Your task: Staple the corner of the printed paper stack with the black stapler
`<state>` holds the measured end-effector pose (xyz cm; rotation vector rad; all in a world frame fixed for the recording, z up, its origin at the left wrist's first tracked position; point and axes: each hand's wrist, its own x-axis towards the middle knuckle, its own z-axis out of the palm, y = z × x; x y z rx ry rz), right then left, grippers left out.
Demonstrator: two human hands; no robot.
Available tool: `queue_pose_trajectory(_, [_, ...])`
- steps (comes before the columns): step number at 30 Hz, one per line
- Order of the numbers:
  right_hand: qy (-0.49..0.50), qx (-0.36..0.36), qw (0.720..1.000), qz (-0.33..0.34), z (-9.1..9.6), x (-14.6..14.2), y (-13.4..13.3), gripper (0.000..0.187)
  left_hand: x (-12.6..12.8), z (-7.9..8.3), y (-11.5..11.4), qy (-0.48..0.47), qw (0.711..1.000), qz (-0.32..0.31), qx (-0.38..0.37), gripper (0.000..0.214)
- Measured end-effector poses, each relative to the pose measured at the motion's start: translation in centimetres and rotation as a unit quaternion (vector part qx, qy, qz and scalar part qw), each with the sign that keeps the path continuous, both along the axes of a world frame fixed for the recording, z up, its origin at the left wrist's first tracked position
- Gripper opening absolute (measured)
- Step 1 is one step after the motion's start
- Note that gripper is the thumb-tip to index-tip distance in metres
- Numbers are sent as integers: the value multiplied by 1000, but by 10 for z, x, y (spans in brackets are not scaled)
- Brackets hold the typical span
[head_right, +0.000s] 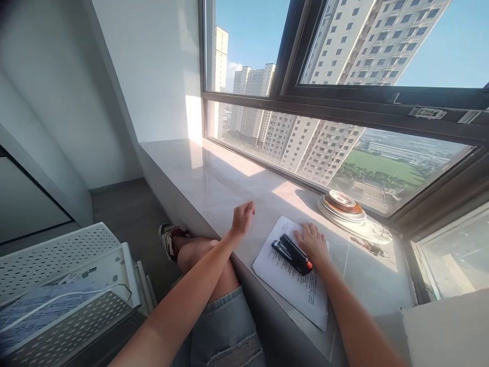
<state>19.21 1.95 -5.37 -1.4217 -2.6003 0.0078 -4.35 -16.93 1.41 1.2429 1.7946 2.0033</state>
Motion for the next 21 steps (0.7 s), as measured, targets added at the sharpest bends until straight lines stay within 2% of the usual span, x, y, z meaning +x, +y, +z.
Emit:
queue_pose_trajectory(4, [21, -11, 999, 38, 12, -76, 9, 67, 4, 6, -4, 17, 998, 32, 54, 59])
queue_pose_trajectory(6, [30, -19, 999, 35, 17, -113, 12, 65, 5, 7, -5, 27, 996, 46, 76, 59])
queue_pose_trajectory(8, [37, -29, 998, 29, 22, -148, 11, 64, 6, 9, -6, 40, 993, 57, 93, 59])
queue_pose_trajectory(11, [36, -41, 997, 57, 28, -193, 4, 62, 7, 9, -6, 46, 990, 75, 113, 60])
queue_pose_trajectory(16, [31, -47, 993, 104, 29, -248, -8, 59, 8, 4, -1, 42, 986, 74, 143, 59])
queue_pose_trajectory(21, [46, -60, 991, 113, 33, -279, -13, 59, 11, 3, 0, 60, 988, 61, 132, 57])
